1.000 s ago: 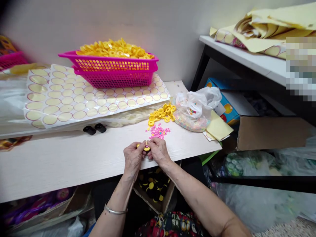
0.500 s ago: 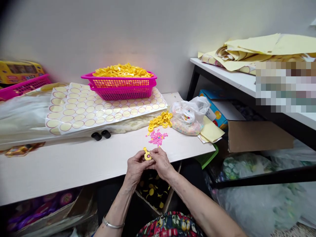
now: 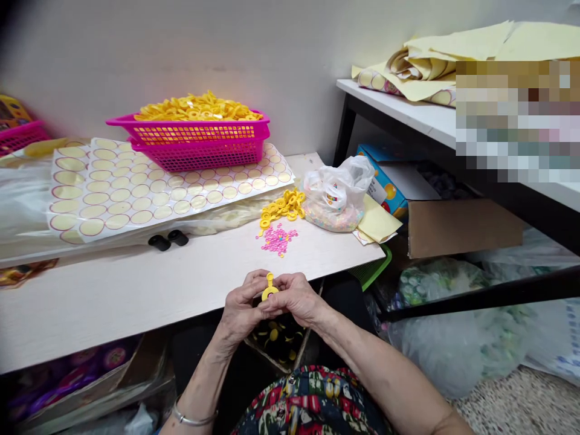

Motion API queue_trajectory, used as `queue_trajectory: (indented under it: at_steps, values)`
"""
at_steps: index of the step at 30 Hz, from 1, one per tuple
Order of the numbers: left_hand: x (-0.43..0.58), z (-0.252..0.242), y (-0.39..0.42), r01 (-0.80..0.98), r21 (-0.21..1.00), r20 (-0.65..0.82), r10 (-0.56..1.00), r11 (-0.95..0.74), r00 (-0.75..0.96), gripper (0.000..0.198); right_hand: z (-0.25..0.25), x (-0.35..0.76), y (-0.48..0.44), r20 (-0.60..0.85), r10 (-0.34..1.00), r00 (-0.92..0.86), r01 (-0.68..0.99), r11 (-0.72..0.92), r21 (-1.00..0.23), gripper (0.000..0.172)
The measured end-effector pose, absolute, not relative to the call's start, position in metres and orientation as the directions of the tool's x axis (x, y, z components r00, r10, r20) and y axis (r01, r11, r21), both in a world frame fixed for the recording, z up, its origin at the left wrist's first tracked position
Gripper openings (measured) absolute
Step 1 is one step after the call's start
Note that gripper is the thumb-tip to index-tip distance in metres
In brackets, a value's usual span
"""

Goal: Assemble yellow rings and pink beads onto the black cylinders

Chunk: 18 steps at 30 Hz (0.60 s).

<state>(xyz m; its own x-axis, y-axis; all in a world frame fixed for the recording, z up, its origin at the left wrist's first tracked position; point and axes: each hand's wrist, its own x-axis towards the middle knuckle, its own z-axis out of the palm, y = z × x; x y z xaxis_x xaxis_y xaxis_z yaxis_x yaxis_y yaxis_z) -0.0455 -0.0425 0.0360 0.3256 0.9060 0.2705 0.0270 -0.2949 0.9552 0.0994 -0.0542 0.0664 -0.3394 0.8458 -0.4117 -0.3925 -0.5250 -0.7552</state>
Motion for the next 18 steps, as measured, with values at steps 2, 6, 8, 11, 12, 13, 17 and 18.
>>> queue_trajectory:
  at_steps: [2, 6, 8, 11, 12, 13, 17, 18]
  values:
    - [-0.045, 0.035, -0.044, -0.024, 0.96, 0.273, 0.911, -0.279, 0.309, 0.037, 0.066, 0.098, -0.058, -0.414, 0.862, -0.292, -0.405, -0.503, -0.763, 0.037]
    - [-0.047, 0.04, -0.047, -0.119, 0.969, 0.244, 0.9, -0.215, 0.362, 0.035, 0.057, 0.107, -0.056, -0.365, 0.788, -0.497, -0.412, -0.584, -0.7, 0.047]
    - [-0.048, 0.043, -0.05, -0.157, 0.973, 0.219, 0.888, -0.168, 0.404, 0.039, 0.05, 0.112, -0.051, -0.36, 0.718, -0.596, -0.419, -0.66, -0.624, 0.055]
    - [-0.048, 0.046, -0.055, -0.152, 0.984, 0.156, 0.879, -0.096, 0.451, 0.04, 0.041, 0.115, -0.048, -0.374, 0.634, -0.677, -0.397, -0.742, -0.54, 0.058]
    - [-0.048, 0.046, -0.057, -0.139, 0.987, 0.136, 0.877, -0.08, 0.46, 0.04, 0.039, 0.116, -0.048, -0.357, 0.635, -0.685, -0.401, -0.738, -0.543, 0.056]
    - [-0.049, 0.046, -0.058, -0.123, 0.99, 0.121, 0.876, -0.071, 0.467, 0.041, 0.039, 0.116, -0.049, -0.331, 0.649, -0.685, -0.413, -0.72, -0.558, 0.055]
    - [-0.049, 0.048, -0.063, -0.032, 0.995, 0.102, 0.87, -0.099, 0.482, 0.039, 0.044, 0.121, -0.053, -0.26, 0.659, -0.706, -0.379, -0.662, -0.646, 0.052]
    - [-0.048, 0.05, -0.064, -0.01, 0.993, 0.107, 0.866, -0.117, 0.488, 0.037, 0.046, 0.122, -0.053, -0.256, 0.647, -0.718, -0.349, -0.654, -0.671, 0.049]
